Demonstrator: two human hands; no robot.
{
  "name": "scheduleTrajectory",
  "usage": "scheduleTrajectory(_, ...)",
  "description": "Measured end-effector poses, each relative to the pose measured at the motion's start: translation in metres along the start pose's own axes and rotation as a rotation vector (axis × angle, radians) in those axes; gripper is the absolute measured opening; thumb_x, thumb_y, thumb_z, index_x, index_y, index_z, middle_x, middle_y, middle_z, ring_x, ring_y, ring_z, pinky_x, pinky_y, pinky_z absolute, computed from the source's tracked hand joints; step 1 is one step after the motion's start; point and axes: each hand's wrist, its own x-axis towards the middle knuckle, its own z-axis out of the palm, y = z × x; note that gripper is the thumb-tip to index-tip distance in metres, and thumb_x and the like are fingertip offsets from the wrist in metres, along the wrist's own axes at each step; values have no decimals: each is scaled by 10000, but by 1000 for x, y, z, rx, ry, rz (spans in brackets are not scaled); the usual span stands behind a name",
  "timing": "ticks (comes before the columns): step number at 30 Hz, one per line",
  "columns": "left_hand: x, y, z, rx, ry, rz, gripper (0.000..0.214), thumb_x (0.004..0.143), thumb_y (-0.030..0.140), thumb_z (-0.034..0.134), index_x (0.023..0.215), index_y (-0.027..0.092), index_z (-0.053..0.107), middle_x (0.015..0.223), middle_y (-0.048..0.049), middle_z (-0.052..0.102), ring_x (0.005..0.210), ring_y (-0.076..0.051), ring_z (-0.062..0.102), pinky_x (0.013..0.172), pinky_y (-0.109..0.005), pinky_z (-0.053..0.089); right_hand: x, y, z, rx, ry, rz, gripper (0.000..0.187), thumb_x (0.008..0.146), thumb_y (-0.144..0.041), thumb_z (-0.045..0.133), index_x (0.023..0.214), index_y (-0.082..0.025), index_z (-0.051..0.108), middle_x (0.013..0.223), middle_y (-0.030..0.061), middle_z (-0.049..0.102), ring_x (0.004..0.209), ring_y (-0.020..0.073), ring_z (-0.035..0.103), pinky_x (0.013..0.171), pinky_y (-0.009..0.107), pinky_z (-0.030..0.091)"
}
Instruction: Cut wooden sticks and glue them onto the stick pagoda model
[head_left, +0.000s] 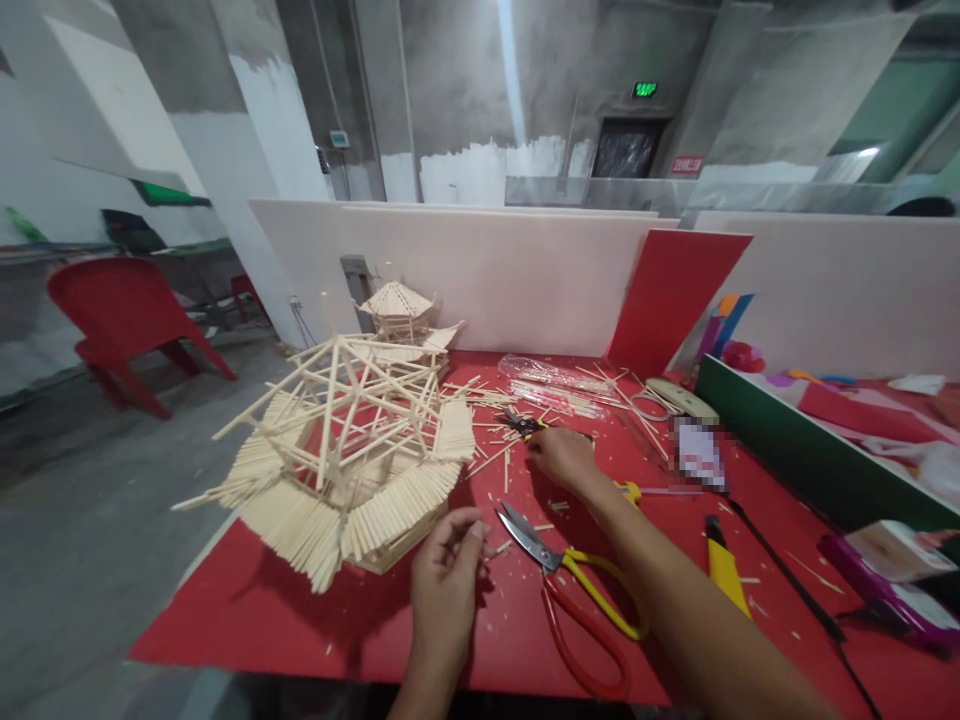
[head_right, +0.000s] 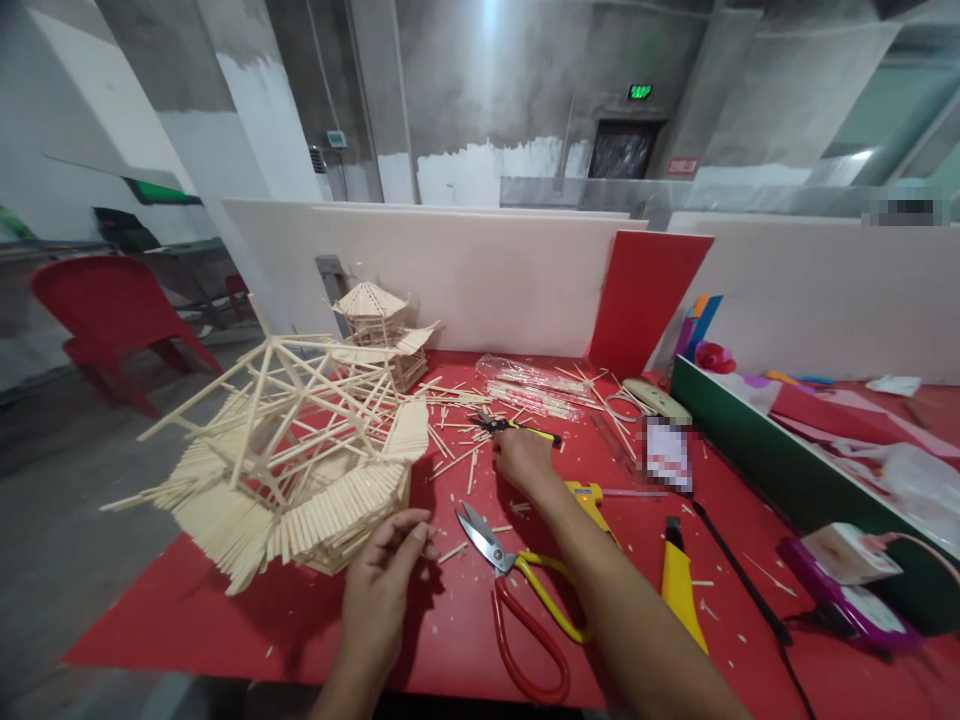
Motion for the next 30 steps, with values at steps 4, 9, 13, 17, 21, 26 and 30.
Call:
scheduleTrajectory(4,8,0,5,-124,10,-63,301,686,357,775,881,144,690,688,-13,679,515,-93,547,440,-186,435,10,-14,12,-8,-28,-50,339,949,-374,587,1230,-185,577,1241,80,597,1048,207,618,886,419,538)
scheduleTrajectory(9,11,1,5,-159,27,-92,309,658,343,796,866,139,694,687,-11,679,520,-94,556,437,-186,421,21,-25,19,-22,-64,-27,350,945,-372,592,1237,-179,572,1244,83,595,1053,211,617,887,424,537)
scheduleTrajectory(13,10,-2,0,-169,36,-92,282,684,322,783,882,140,698,676,-6,673,534,-92,559,453,-183,424,26,-27,21,-54,-112,9,354,942,-371,599,1234,-172,574,1239,88,596,1051,211,619,885,418,538)
scheduleTrajectory(17,8,-3,-1,-187,32,-96,285,683,327,787,882,140,705,689,-11,673,538,-92,564,445,-180,414,25,-28,21,-78,-136,9,350,943,-371,597,1231,-174,576,1240,89,596,1049,209,619,886,417,538)
scheduleTrajectory(21,6,-1,1,-186,30,-98,307,656,351,798,861,139,714,685,-24,678,515,-89,556,439,-181,410,22,-28,22,-83,-122,-4,346,947,-374,590,1232,-178,576,1243,86,596,1049,208,618,888,420,537)
scheduleTrajectory(26,3,1,1,-178,28,-106,312,644,366,794,850,145,716,671,-22,676,488,-87,539,417,-182,406,20,-27,29,-70,-101,-2,347,946,-373,592,1235,-182,574,1243,83,595,1052,209,617,886,421,538)
scheduleTrajectory(30,0,3,1,-187,30,-105,322,633,371,801,841,143,713,663,-18,674,486,-85,541,411,-172,396,16,-25,35,-41,-71,11,355,944,-373,594,1237,-172,572,1239,86,597,1046,210,620,882,422,540)
